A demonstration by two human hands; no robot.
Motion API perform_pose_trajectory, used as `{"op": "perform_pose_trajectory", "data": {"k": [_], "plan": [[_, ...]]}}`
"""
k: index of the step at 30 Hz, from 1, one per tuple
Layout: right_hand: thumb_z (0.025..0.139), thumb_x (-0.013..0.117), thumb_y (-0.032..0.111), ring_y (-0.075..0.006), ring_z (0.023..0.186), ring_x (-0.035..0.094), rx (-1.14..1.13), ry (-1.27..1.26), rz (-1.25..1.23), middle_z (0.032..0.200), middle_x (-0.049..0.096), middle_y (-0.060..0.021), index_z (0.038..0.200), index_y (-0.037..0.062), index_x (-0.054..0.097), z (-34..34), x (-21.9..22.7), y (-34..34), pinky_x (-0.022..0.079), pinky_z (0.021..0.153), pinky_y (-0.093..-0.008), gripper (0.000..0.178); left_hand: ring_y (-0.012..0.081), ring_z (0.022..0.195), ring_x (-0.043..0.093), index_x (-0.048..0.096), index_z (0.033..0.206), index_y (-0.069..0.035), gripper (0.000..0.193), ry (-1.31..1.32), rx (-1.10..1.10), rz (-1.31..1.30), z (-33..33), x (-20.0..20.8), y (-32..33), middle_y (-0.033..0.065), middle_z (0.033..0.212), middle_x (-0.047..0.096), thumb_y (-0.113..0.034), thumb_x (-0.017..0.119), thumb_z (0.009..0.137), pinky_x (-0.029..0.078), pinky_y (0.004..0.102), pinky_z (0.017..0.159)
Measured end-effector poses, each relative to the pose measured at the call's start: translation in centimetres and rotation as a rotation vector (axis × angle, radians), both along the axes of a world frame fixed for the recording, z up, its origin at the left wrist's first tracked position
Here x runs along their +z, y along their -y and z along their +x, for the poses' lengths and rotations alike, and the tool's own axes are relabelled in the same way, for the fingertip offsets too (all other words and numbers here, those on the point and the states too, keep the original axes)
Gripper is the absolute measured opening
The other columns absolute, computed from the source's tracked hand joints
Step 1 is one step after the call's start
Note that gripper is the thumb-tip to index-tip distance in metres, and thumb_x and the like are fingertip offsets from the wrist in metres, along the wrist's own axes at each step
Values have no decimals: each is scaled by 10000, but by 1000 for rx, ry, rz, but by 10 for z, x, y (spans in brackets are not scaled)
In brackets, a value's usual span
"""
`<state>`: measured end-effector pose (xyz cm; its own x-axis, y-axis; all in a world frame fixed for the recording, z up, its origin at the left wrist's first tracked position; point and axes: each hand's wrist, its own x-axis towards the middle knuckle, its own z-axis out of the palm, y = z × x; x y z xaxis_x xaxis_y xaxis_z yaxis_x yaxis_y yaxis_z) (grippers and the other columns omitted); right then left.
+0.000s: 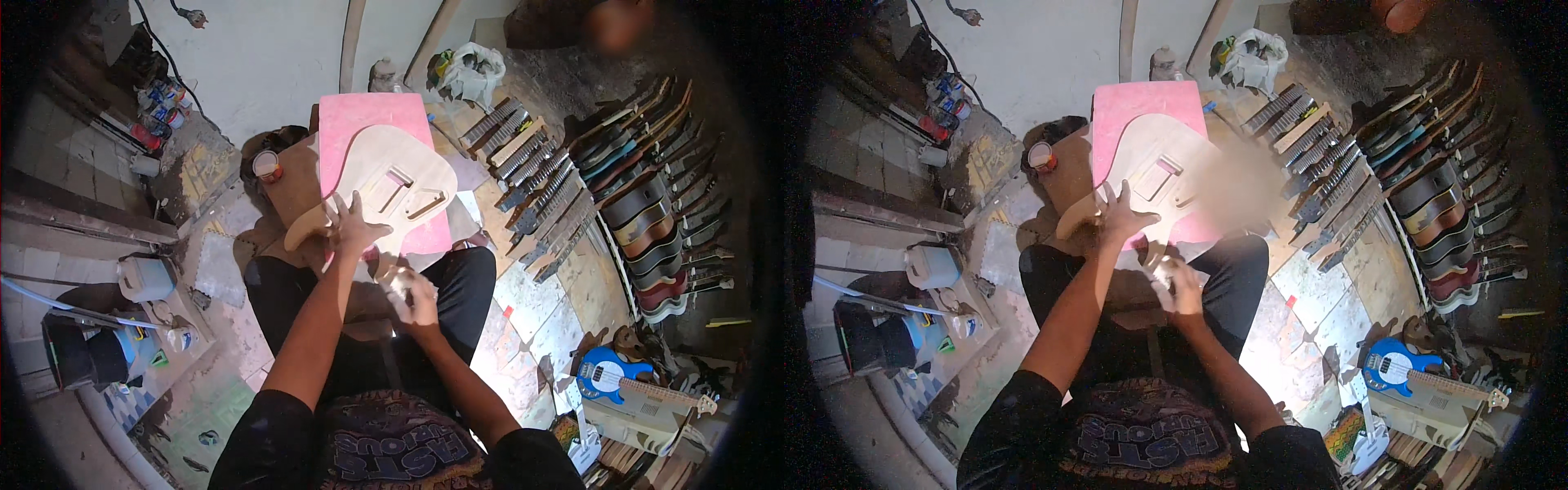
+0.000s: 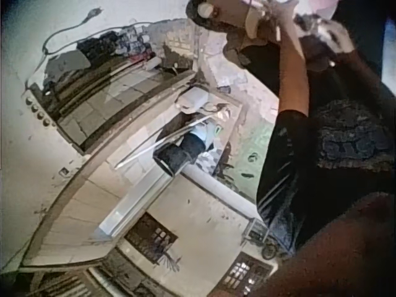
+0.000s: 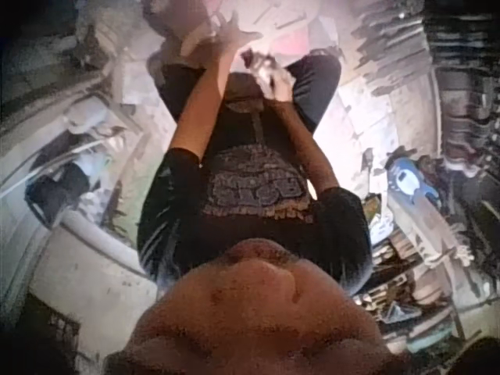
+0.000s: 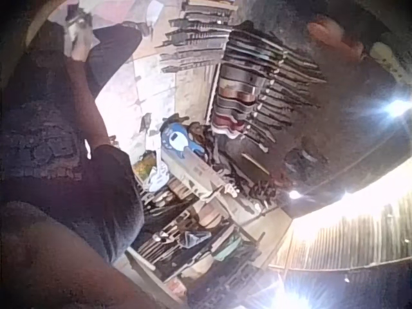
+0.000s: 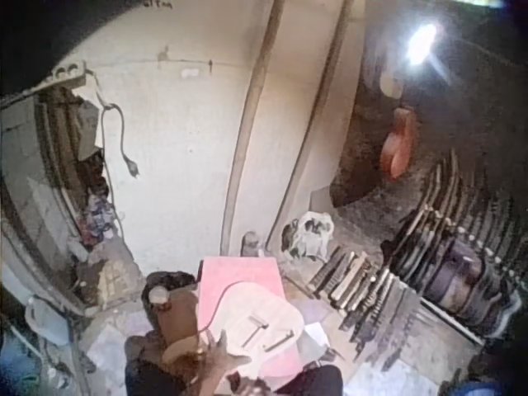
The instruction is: The person sands the surface and edges of a wooden electric guitar body using a sanding block, frequently turning the body over to reach different sides.
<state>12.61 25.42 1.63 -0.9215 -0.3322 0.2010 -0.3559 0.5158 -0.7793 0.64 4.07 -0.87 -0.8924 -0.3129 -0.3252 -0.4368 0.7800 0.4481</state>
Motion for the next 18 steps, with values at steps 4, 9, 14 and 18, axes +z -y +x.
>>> {"op": "perform_pose_trajectory", "data": {"k": [4, 9, 14, 18], "plan": [[918, 744, 39, -225, 1108, 639, -224, 180, -349, 1216, 669, -136, 1243, 7, 587, -5, -5, -10, 508, 958, -363, 363, 566, 1533, -15, 199, 1657, -148, 1407, -56, 8, -18, 7, -7, -5, 311, 1683, 34, -652, 903, 548, 184, 637, 1239], [963, 697, 10, -160, 1104, 611, -302, 499, -803, 1191, 667, -82, 1241, 30, 577, -19, -23, -22, 479, 983, -336, 303, 555, 1538, 26, 249, 1647, -147, 1408, -75, -114, -132, 14, -12, -3, 304, 1683, 69, -569, 941, 496, 210, 626, 1238], [970, 692, 14, -161, 1097, 618, -401, 470, -802, 1214, 671, -84, 1262, 21, 579, -19, -30, -21, 479, 989, -332, 313, 575, 1527, 43, 266, 1637, -114, 1431, -194, -57, 64, 12, -29, 5, 336, 1670, 72, -535, 963, 459, 200, 643, 1233], [971, 695, 24, -157, 1082, 620, -430, 486, -821, 1198, 671, -78, 1265, 16, 579, -22, -27, -22, 485, 975, -328, 316, 578, 1525, 65, 279, 1630, -94, 1417, -169, 11, 77, 3, -36, 0, 348, 1664, 68, -484, 977, 459, 228, 644, 1223]]}}
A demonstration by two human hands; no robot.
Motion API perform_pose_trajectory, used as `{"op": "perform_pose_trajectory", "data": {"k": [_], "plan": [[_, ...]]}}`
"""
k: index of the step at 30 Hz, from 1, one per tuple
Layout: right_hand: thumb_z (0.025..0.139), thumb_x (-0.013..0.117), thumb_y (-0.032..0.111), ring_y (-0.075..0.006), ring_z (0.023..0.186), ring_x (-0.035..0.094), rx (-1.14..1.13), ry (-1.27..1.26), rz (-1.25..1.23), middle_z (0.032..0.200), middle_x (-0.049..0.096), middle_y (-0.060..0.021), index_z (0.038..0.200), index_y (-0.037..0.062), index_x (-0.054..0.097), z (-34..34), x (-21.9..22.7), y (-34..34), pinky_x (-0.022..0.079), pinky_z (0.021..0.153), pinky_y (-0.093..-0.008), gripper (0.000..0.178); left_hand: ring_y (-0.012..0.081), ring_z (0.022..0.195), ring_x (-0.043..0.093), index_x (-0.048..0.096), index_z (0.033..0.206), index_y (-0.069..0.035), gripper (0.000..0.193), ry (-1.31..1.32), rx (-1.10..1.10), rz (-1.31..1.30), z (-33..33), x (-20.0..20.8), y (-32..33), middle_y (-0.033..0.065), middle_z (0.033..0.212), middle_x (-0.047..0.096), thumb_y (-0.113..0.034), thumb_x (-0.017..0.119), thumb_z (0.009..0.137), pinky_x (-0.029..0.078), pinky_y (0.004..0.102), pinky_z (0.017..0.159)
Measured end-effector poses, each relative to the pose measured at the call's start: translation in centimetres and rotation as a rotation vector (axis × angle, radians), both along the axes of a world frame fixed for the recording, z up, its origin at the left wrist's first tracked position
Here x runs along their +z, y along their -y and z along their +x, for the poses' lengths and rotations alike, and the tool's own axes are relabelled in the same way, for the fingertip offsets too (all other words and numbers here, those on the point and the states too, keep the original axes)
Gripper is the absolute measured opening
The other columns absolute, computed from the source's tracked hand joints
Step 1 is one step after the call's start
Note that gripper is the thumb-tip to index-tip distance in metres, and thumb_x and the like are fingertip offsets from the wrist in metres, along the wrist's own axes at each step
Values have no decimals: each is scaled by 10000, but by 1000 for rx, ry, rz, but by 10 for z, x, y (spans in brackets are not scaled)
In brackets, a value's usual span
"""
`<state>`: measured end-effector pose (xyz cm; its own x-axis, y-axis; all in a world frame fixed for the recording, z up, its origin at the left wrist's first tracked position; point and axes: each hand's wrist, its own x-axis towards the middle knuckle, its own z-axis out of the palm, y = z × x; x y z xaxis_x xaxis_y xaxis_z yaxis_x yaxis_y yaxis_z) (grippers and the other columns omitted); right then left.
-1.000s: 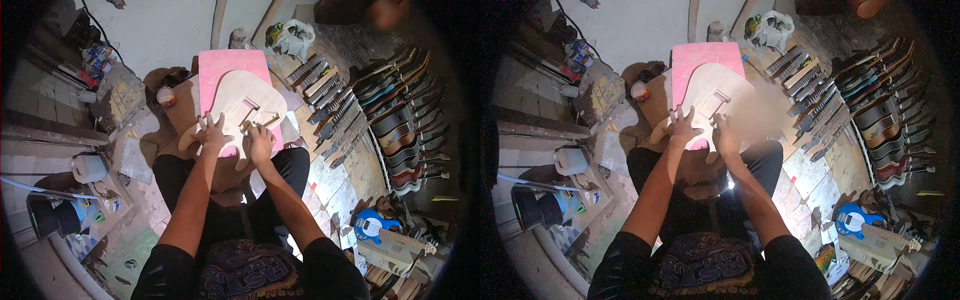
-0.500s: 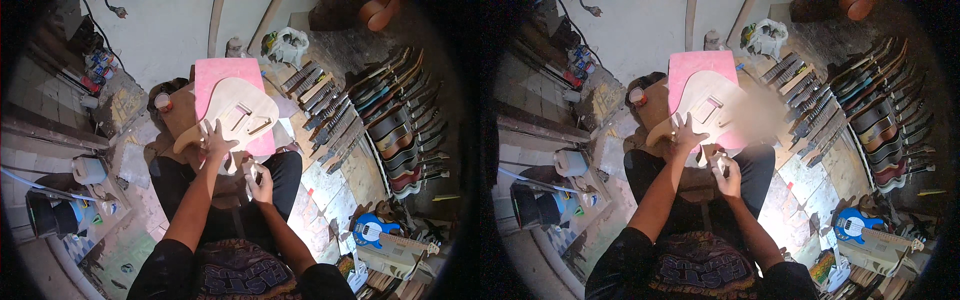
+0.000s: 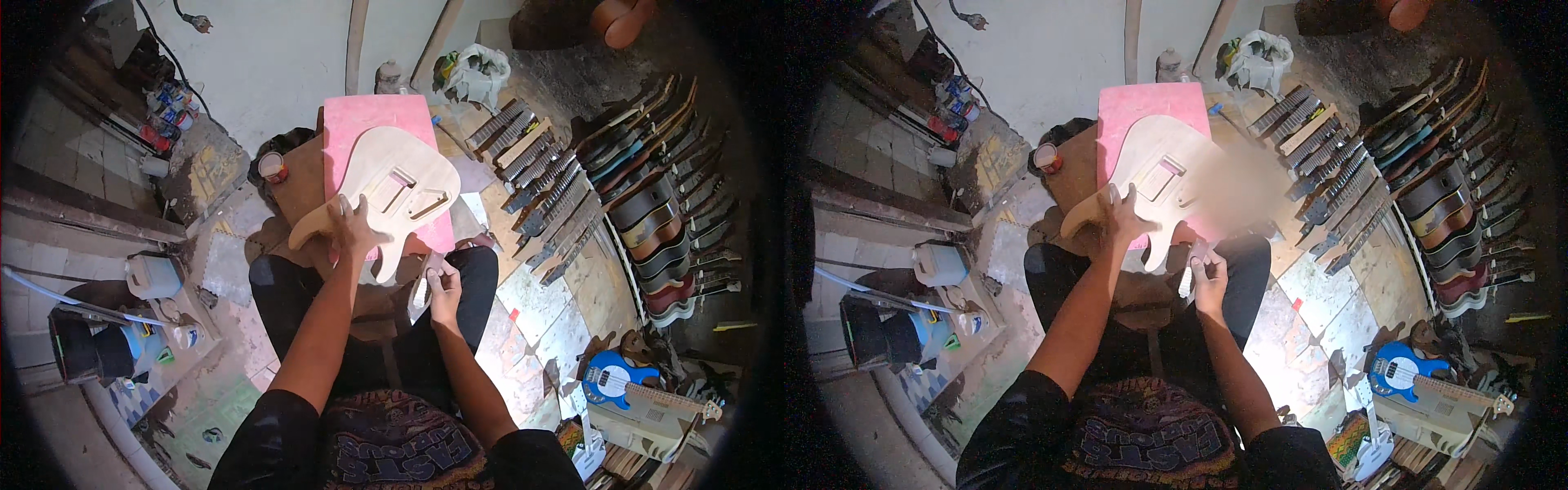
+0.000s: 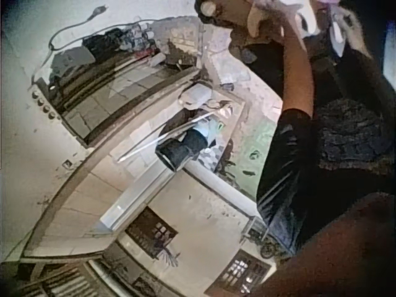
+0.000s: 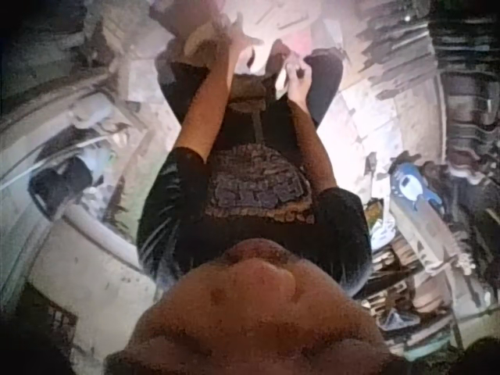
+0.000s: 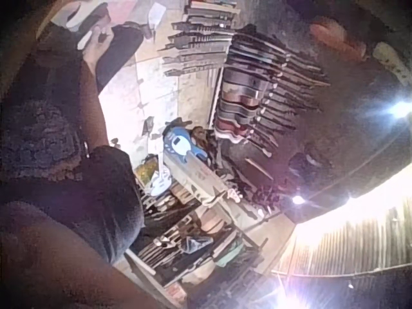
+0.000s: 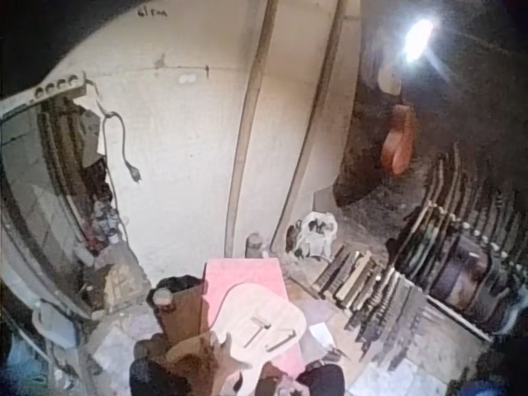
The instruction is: The person sands the surface and edges of a wooden electric guitar body using a sanding block, frequently turning the body over to reach different sides.
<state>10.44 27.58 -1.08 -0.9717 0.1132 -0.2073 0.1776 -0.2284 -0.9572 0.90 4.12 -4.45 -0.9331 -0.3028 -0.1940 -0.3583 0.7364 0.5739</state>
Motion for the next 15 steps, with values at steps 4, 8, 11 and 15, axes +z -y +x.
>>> {"op": "perform_pose_trajectory", "data": {"k": [4, 8, 11, 15], "plan": [[969, 693, 13, -151, 1059, 620, 33, -53, 29, 1168, 669, -69, 1261, 11, 578, 0, -2, 6, 490, 959, -323, 314, 547, 1535, 101, 275, 1630, -88, 1426, -77, 10, -12, 0, 2, 4, 361, 1658, 58, -457, 987, 451, 262, 623, 1219], [959, 696, -4, -145, 1041, 622, 13, -45, 27, 1151, 668, -63, 1263, 14, 576, 1, -11, -1, 495, 937, -316, 328, 514, 1537, 168, 286, 1625, -87, 1412, 89, -57, -79, 2, 35, -10, 366, 1657, 51, -456, 988, 457, 287, 558, 1230], [952, 704, -7, -141, 1023, 625, 20, -44, 29, 1149, 670, -63, 1267, 18, 574, 1, -16, -1, 500, 918, -311, 342, 497, 1523, 240, 282, 1629, -107, 1401, 116, -54, -73, 0, 45, -12, 356, 1664, 36, -456, 988, 470, 331, 515, 1217], [944, 713, -9, -137, 995, 631, 68, -19, 28, 1137, 676, -61, 1267, 24, 575, 3, -11, 10, 505, 899, -309, 353, 474, 1505, 308, 264, 1641, -173, 1376, 66, 51, -58, -3, 32, 4, 324, 1679, 22, -477, 982, 508, 406, 500, 1175]]}}
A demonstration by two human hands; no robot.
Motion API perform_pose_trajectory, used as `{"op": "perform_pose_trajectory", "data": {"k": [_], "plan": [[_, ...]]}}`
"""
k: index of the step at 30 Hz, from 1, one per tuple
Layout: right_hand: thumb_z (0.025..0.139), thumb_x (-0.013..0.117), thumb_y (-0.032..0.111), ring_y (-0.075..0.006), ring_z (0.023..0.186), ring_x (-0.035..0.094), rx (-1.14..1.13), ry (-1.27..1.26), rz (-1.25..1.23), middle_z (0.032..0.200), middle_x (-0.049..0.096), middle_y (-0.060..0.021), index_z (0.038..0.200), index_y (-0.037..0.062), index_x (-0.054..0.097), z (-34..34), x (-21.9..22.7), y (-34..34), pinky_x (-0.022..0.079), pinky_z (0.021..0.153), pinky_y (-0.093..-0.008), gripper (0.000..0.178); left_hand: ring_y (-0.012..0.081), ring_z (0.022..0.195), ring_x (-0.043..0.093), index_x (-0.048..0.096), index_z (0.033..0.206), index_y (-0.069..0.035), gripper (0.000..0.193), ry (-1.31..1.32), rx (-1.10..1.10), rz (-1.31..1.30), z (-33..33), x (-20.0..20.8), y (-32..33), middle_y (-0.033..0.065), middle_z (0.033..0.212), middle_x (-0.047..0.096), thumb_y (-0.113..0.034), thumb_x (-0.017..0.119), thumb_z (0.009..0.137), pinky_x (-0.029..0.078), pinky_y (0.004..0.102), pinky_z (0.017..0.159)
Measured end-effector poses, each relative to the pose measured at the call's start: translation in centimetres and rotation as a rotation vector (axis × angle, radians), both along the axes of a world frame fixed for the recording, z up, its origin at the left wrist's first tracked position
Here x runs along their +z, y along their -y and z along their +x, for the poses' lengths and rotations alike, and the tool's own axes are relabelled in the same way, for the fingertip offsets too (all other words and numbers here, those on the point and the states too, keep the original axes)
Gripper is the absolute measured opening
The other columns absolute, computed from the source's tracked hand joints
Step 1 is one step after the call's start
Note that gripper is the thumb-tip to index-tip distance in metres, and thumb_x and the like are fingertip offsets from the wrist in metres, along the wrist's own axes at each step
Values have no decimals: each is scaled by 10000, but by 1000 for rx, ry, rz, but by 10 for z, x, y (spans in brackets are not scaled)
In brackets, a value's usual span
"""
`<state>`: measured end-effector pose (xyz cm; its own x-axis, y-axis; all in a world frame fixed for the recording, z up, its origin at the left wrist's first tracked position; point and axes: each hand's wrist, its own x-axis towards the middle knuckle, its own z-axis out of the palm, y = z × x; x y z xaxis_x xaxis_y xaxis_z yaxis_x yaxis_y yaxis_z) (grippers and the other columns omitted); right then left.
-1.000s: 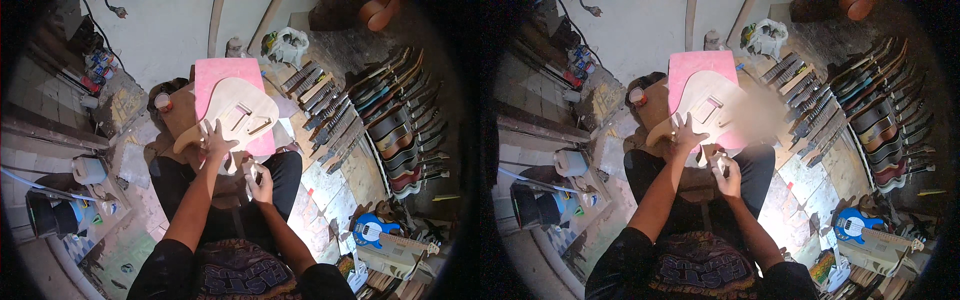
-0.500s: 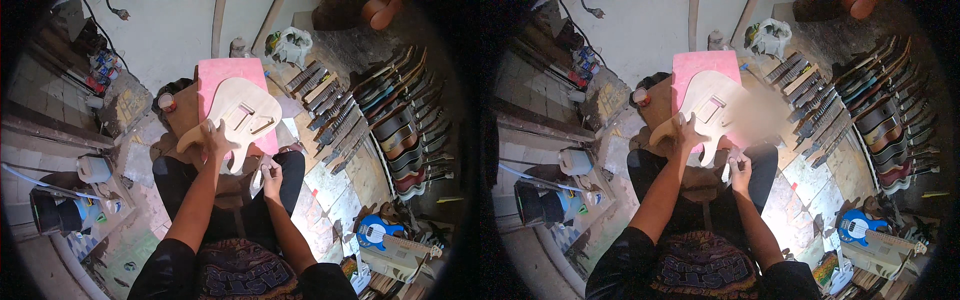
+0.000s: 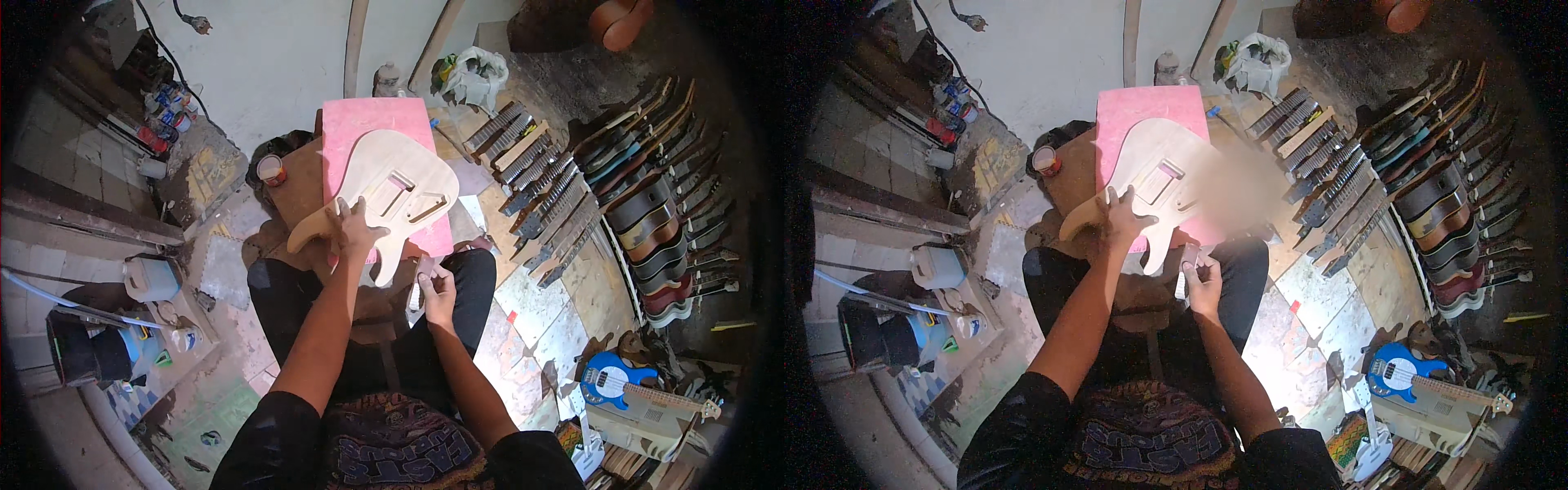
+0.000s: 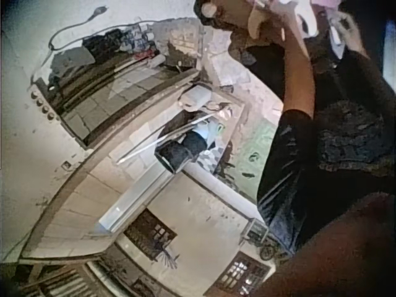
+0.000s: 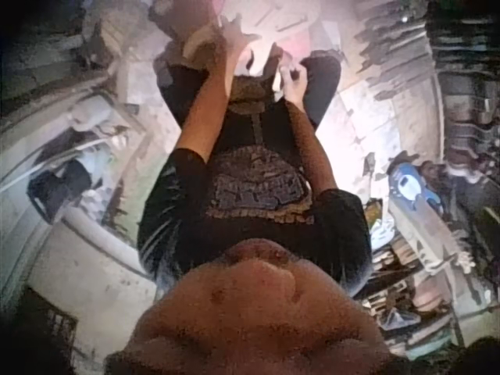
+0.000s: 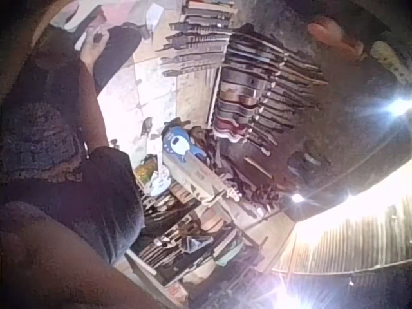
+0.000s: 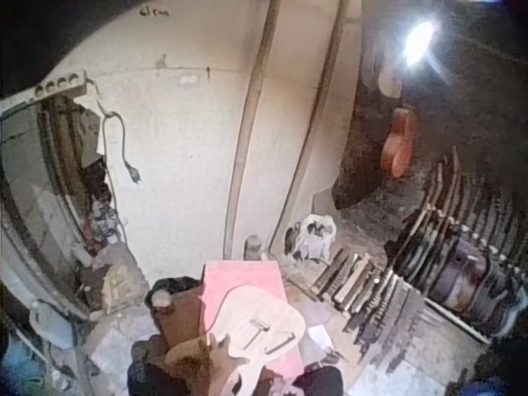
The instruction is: The person sands the surface and edges of a wooden electric guitar body using a sanding block, frequently turning the body over to reach different sides.
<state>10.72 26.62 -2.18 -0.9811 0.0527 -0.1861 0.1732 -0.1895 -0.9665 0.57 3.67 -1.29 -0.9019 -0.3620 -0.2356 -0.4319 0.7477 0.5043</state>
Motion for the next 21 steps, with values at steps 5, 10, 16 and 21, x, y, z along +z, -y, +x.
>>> {"op": "perform_pose_trajectory", "data": {"k": [5, 10, 16, 21], "plan": [[919, 749, 12, -136, 980, 638, -16, 29, 31, 1106, 685, -58, 1258, 32, 581, 0, 5, -3, 516, 880, -310, 379, 553, 1507, 199, 304, 1626, -166, 1300, 72, -70, -104, 4, 15, -21, 349, 1639, 164, -547, 941, 559, 241, 607, 1222], [822, 818, 97, -256, 972, 684, 278, -348, 506, 1113, 706, -114, 1250, 62, 627, -2, 13, 15, 535, 865, -384, 470, 473, 1421, 398, 469, 1543, -119, 1178, -68, -128, -239, 0, -4, 4, 324, 1497, 424, -555, 936, 553, 291, 597, 1202], [810, 760, 204, -401, 1122, 599, 323, -556, 1279, 1334, 614, -168, 1341, 150, 632, -45, -8, 40, 468, 948, -534, 548, 461, 1284, 489, 663, 1384, -170, 914, -235, -226, -147, -8, -19, 40, 274, 1362, 537, -396, 972, 554, 417, 538, 1081], [836, 757, 212, -421, 1042, 596, 92, -319, 1206, 1168, 630, -241, 1251, 112, 675, -164, 24, -4, 478, 874, -556, 435, 460, 1391, 408, 567, 1482, -218, 952, -47, -163, -198, -9, -6, 18, 261, 1517, 415, -366, 961, 628, 399, 552, 1129]]}}
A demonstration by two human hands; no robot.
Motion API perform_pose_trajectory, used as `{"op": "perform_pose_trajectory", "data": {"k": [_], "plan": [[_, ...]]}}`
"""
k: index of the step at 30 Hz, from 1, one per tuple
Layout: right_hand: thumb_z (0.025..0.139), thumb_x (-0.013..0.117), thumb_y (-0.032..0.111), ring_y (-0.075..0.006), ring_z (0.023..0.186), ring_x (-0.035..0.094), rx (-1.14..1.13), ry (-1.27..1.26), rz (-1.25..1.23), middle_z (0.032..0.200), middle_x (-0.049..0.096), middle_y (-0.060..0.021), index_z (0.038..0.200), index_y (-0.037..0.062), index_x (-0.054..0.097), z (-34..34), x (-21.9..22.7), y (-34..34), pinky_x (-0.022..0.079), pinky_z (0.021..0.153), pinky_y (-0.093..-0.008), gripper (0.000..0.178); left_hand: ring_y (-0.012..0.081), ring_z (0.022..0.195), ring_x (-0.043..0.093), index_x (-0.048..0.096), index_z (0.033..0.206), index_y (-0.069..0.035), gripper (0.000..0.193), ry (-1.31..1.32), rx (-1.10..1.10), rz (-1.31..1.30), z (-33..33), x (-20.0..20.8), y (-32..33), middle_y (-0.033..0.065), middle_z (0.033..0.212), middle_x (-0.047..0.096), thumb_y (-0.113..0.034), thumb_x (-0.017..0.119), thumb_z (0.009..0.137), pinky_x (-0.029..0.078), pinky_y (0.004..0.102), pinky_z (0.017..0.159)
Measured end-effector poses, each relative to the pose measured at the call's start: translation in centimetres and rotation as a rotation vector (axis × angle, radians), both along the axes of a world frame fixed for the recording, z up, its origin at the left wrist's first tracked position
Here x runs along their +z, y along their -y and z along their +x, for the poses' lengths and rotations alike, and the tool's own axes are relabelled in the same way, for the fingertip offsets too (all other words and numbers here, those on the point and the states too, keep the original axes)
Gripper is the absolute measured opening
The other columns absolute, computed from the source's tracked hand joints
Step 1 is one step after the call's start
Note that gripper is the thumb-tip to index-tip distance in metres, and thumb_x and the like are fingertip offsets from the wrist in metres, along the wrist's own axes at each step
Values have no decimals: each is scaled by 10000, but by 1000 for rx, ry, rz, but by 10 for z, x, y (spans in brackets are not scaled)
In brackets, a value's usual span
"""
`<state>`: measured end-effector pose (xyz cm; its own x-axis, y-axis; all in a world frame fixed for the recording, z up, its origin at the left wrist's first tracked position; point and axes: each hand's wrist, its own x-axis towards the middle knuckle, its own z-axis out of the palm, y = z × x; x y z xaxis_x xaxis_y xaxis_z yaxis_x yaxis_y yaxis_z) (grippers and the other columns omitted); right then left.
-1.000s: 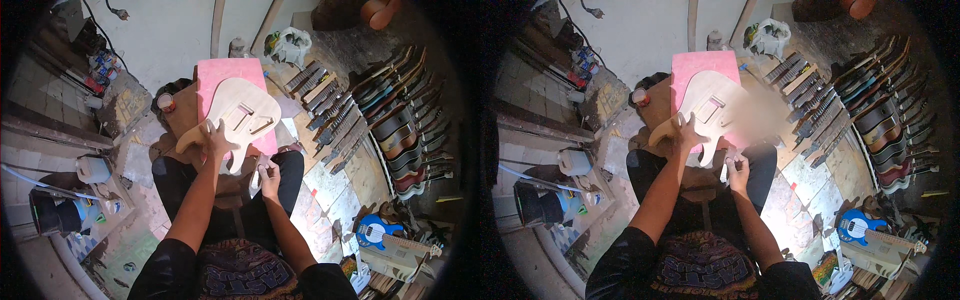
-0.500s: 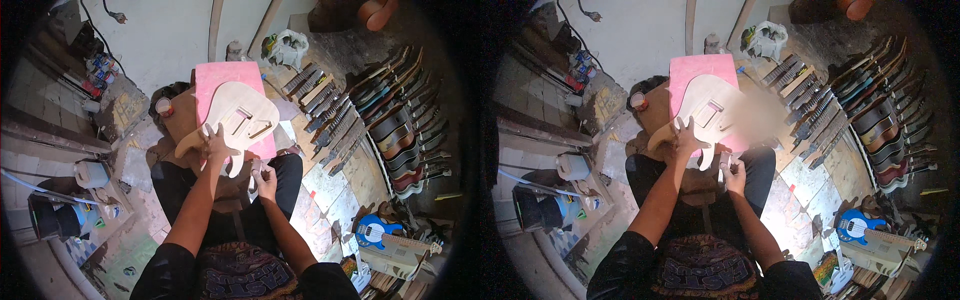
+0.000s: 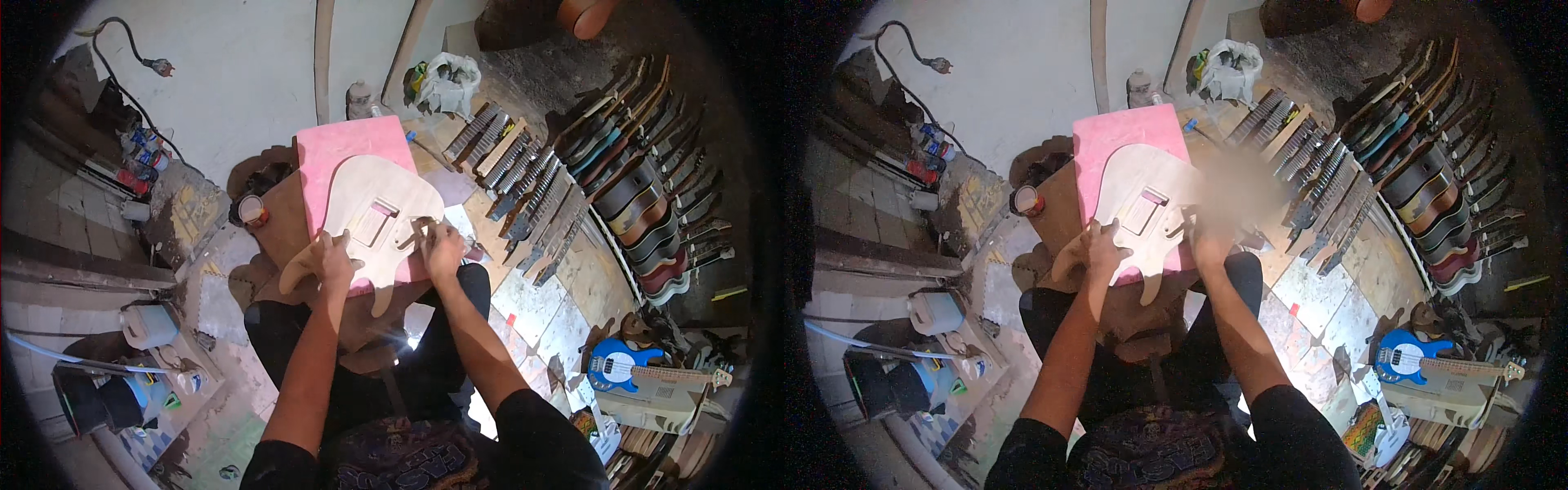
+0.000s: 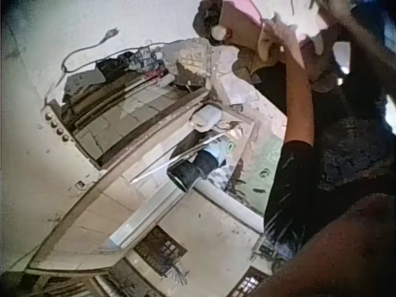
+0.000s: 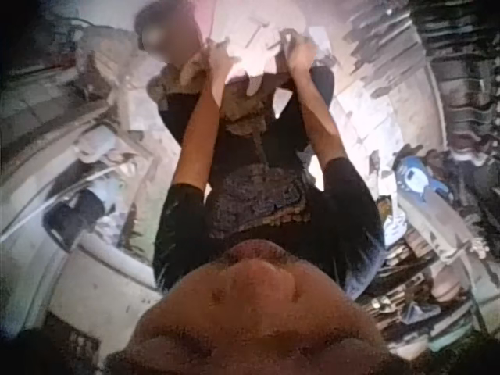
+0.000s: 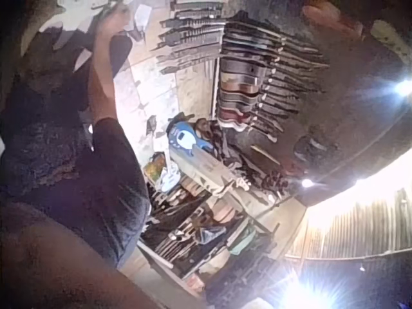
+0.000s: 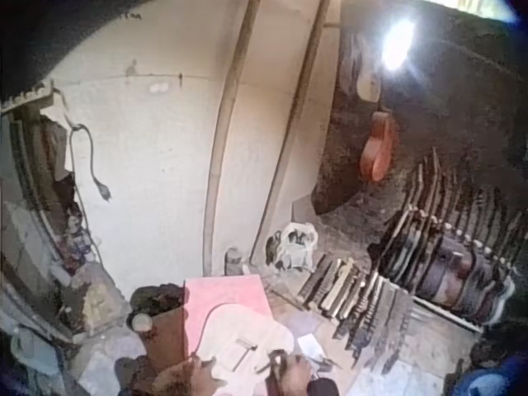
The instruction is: The person sands the surface and edges of a wooden electric guitar body using a sanding block, frequently turning the body over to reach different sides.
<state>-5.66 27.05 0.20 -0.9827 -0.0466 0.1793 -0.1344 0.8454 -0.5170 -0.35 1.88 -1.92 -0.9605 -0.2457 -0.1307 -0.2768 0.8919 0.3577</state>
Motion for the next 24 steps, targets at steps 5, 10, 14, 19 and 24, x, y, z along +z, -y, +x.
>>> {"op": "perform_pose_trajectory", "data": {"k": [5, 10, 14, 19, 24], "plan": [[760, 822, 244, -405, 1043, 596, 16, 92, -135, 1168, 620, -192, 1282, 86, 627, 62, -31, 27, 458, 861, -558, 579, 465, 1448, 364, 500, 1523, -334, 960, 289, 116, 30, -15, 34, -10, 178, 1606, 344, -348, 948, 675, 430, 568, 1123], [759, 794, 149, -419, 1024, 585, 73, -158, 108, 1086, 624, -188, 1181, 75, 646, 0, -18, -19, 462, 863, -511, 454, 428, 1476, 353, 486, 1539, -303, 960, 391, 134, 90, -24, 49, -18, 185, 1656, 253, -332, 940, 694, 442, 562, 1123], [777, 787, 143, -409, 968, 606, -74, 19, 61, 1015, 628, -212, 1094, 44, 637, -39, 14, -12, 500, 797, -527, 364, 434, 1474, 354, 529, 1513, -228, 928, 186, 35, -20, -13, 17, -4, 241, 1648, 246, -315, 942, 687, 438, 518, 1134], [728, 804, 131, -436, 930, 587, 98, -164, -14, 979, 604, -218, 1006, 25, 584, 39, -37, 5, 470, 752, -566, 370, 483, 1438, 392, 545, 1495, -129, 937, 115, -2, 139, -14, 3, 1, 344, 1584, 319, -305, 947, 668, 410, 489, 1157], [883, 737, 127, -410, 890, 577, -278, 123, -311, 931, 574, -223, 1002, -25, 553, -36, -39, -33, 481, 766, -485, 266, 500, 1443, 381, 514, 1500, -49, 979, 75, -47, 107, -7, -14, 8, 418, 1517, 367, -269, 951, 653, 382, 462, 1179]]}}
